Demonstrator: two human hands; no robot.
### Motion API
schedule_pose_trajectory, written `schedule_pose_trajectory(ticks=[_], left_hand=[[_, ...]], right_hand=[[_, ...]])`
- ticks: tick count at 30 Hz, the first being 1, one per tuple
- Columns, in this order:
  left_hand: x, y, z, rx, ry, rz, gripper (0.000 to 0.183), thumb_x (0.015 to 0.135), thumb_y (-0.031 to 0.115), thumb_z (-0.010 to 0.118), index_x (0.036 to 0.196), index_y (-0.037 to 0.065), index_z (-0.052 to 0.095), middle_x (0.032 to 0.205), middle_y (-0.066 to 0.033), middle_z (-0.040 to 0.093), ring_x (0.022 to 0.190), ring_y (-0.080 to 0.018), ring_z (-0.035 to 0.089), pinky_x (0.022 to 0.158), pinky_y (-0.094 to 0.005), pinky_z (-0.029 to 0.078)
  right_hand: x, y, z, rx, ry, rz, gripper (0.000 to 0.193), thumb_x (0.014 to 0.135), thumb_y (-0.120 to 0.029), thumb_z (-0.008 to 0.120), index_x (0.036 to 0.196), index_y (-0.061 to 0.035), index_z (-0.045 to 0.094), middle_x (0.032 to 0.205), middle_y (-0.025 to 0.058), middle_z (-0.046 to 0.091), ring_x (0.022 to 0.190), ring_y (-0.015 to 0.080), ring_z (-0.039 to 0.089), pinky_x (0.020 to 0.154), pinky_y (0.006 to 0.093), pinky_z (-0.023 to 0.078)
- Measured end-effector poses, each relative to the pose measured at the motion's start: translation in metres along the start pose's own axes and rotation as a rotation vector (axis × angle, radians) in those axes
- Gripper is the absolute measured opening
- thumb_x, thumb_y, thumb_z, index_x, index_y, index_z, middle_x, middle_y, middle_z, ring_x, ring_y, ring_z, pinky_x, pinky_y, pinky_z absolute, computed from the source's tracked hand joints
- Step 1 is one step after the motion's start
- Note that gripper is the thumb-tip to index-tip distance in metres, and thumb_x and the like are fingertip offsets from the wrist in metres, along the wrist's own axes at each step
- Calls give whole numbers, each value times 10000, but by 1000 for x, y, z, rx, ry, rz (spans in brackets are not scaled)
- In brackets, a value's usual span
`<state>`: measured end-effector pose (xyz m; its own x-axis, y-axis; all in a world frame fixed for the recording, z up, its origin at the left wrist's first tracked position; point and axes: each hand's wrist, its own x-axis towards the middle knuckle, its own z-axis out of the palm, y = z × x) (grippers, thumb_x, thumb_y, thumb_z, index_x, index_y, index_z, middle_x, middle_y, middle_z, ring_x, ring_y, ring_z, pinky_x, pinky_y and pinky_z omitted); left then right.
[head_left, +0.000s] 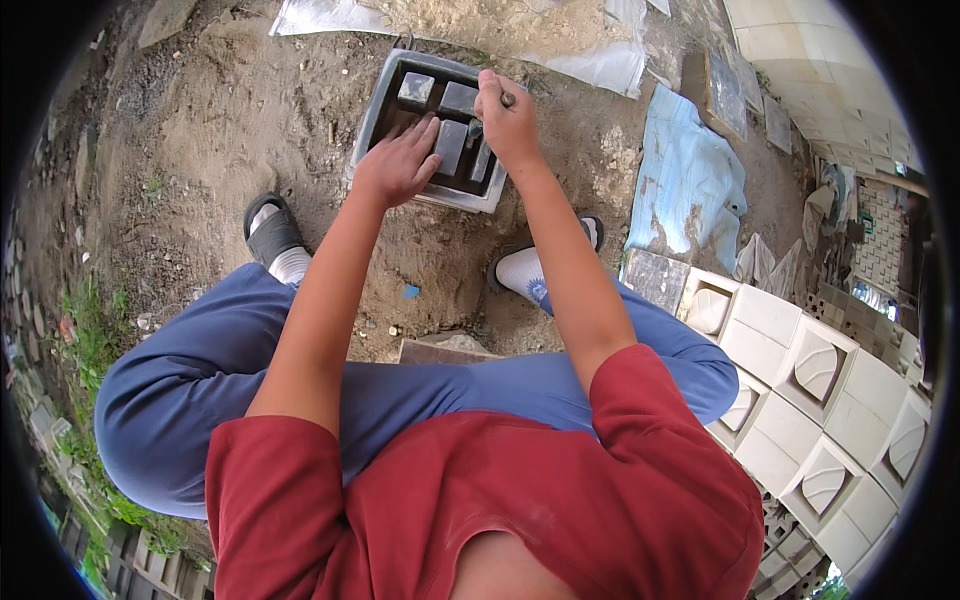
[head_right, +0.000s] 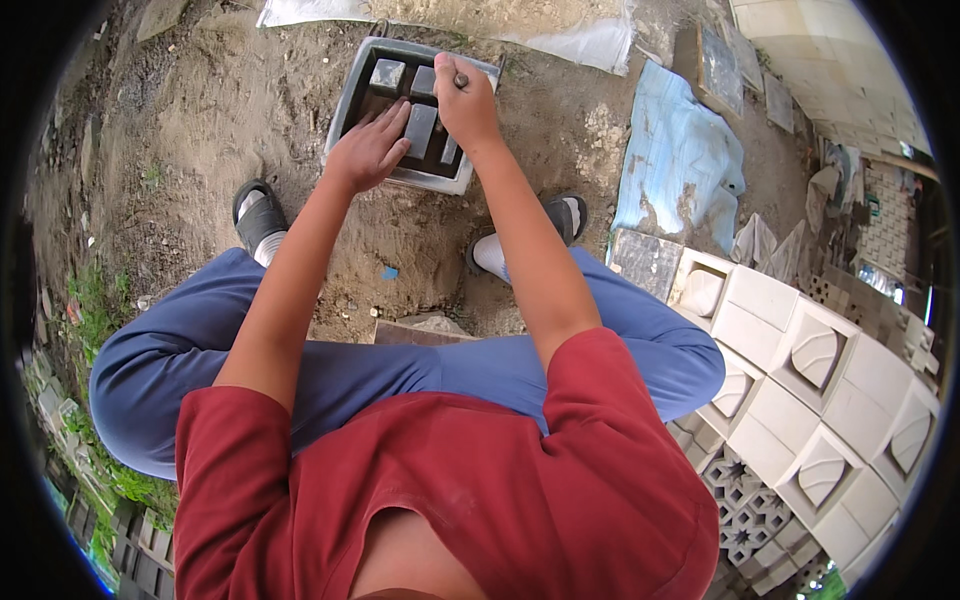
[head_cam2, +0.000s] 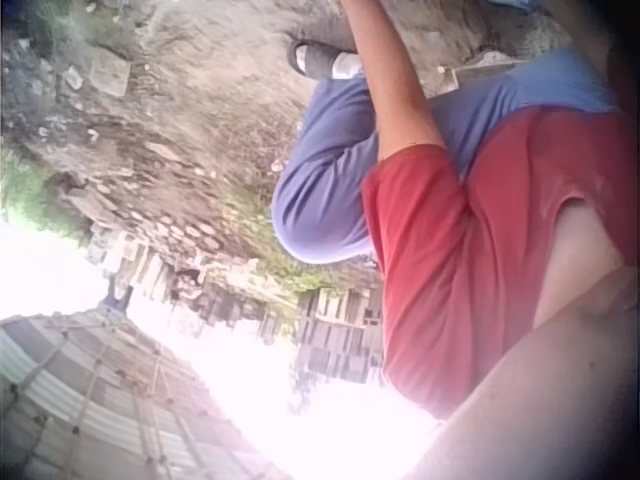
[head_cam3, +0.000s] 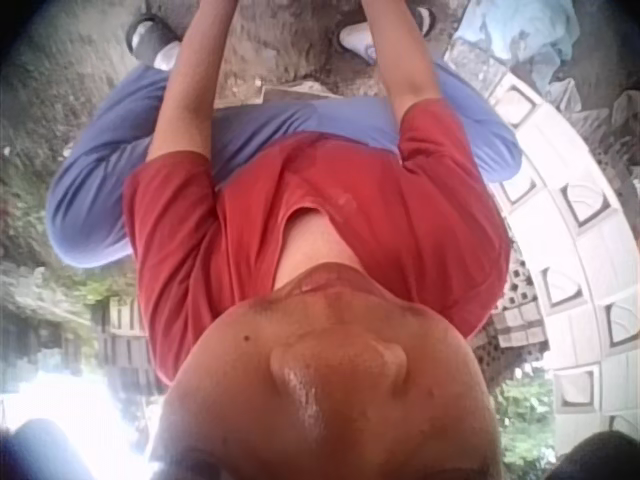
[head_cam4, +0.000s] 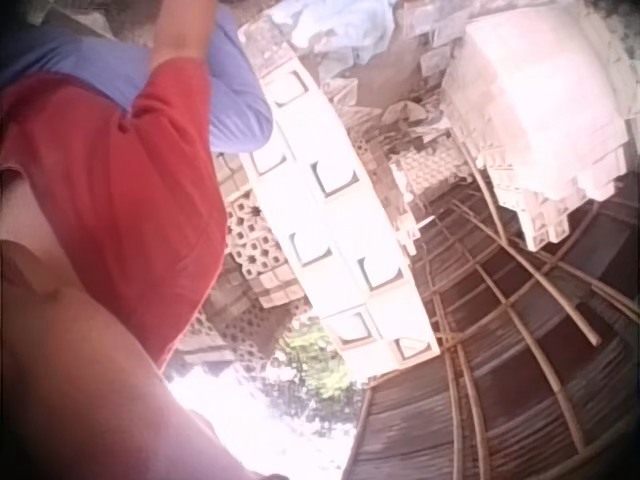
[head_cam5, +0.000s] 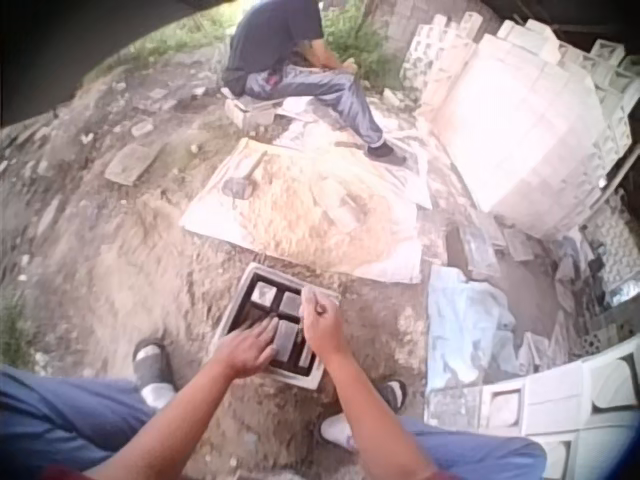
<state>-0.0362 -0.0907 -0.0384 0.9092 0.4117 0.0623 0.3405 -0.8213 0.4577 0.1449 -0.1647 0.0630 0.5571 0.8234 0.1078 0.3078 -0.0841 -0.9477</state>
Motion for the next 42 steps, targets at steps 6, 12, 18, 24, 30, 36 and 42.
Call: schedule_pose_trajectory(ticks=[6, 12, 18, 24, 30, 36, 42], left_hand=[[0, 5, -8, -4, -36, -18, 675, 1086, 421, 382, 1629, 26, 312, 1683, -184, 356, 1528, -332, 383, 1258, -477, 311], [1, 3, -11, -10, -87, -31, 678, 1088, 394, 381, 1649, 30, 269, 1700, -184, 317, 1543, -337, 348, 1269, -479, 289], [-2, 4, -4, 27, -41, 0, 680, 1082, 406, 399, 1632, 17, 299, 1677, -189, 363, 1496, -341, 427, 1251, -480, 325], [3, 6, -6, 3, -14, 12, 681, 1079, 405, 401, 1630, 18, 303, 1668, -200, 374, 1482, -352, 444, 1242, -484, 334], [3, 3, -7, 4, -19, 14, 680, 1080, 404, 397, 1633, 21, 299, 1671, -196, 371, 1494, -347, 429, 1245, -482, 332], [-1, 1, -5, 3, -38, -15, 684, 1080, 413, 400, 1635, 27, 298, 1677, -185, 365, 1508, -340, 409, 1247, -477, 330], [3, 5, -10, -28, -77, -32, 688, 1093, 418, 363, 1658, 41, 252, 1702, -177, 317, 1539, -342, 353, 1267, -479, 295]], right_hand=[[-10, -21, -1, -8, 183, 46, 479, 1115, -373, 497, 787, -28, 556, 632, 43, 513, 610, 167, 481, 612, 383, 409], [-2, -23, -8, 55, 124, 124, 482, 1115, -376, 496, 845, 14, 587, 662, 96, 544, 639, 218, 514, 641, 408, 432], [-14, -12, -3, -55, 41, 27, 434, 1104, -329, 542, 821, -2, 580, 640, 49, 535, 601, 188, 489, 613, 370, 429], [-32, -13, 2, 25, 93, 97, 458, 1108, -356, 525, 842, 12, 585, 657, 106, 486, 632, 195, 476, 633, 377, 431], [-34, -22, -6, 143, 93, 156, 454, 1099, -371, 536, 899, 25, 631, 698, 137, 553, 654, 259, 485, 672, 394, 452], [-33, -28, -3, 36, 94, 103, 463, 1098, -376, 534, 894, 29, 627, 708, 160, 575, 658, 290, 535, 671, 407, 460], [-42, -17, 3, 6, 21, 30, 468, 1119, -349, 517, 777, -32, 552, 655, -21, 481, 618, 84, 432, 594, 305, 385]])
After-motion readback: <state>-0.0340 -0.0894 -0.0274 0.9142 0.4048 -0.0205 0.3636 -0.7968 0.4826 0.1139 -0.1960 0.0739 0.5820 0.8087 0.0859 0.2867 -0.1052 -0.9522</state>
